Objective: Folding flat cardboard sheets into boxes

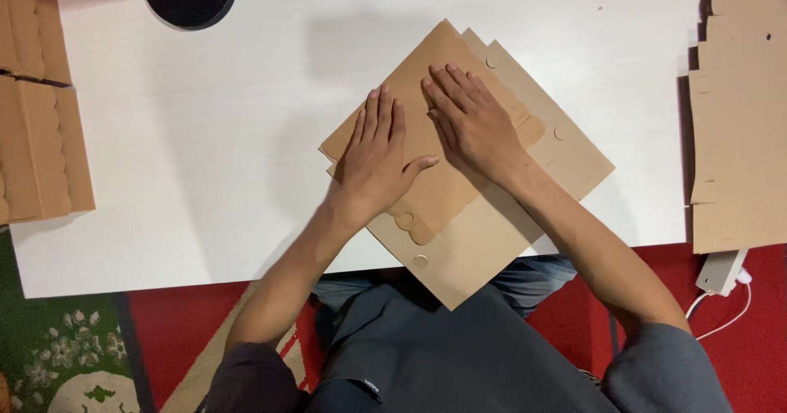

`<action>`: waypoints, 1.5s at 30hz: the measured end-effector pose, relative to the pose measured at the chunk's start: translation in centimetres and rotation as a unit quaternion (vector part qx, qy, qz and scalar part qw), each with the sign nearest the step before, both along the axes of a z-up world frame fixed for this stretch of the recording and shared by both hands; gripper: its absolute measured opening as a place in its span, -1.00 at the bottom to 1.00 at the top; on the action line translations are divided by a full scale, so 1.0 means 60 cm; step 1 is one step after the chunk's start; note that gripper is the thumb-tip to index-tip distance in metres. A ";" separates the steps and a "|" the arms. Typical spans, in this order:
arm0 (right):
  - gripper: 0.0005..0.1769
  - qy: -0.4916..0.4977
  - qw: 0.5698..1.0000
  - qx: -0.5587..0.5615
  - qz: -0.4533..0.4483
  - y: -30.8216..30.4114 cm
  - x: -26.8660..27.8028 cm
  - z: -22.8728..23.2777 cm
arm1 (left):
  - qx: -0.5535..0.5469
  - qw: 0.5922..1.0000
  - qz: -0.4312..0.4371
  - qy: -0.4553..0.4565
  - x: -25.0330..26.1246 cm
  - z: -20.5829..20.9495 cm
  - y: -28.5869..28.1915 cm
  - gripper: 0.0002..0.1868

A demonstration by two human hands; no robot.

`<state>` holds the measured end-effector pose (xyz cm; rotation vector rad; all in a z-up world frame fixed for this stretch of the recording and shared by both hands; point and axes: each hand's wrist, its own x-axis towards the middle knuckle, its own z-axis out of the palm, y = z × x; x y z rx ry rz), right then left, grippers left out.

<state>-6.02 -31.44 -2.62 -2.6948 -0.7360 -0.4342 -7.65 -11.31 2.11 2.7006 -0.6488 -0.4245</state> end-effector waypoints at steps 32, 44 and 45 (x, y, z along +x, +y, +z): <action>-0.59 -0.094 0.991 -0.028 -0.089 0.029 -0.077 0.029 | 0.074 0.966 0.014 -0.246 0.019 -0.007 -0.012 -0.39; -0.40 0.030 0.999 0.009 -0.006 0.118 -0.135 -0.024 | 0.011 0.992 0.028 -0.120 0.046 -0.029 0.037 -0.37; -0.40 0.029 1.000 0.007 -0.009 0.111 -0.133 -0.019 | 0.009 0.992 0.025 -0.121 0.049 -0.024 0.037 -0.37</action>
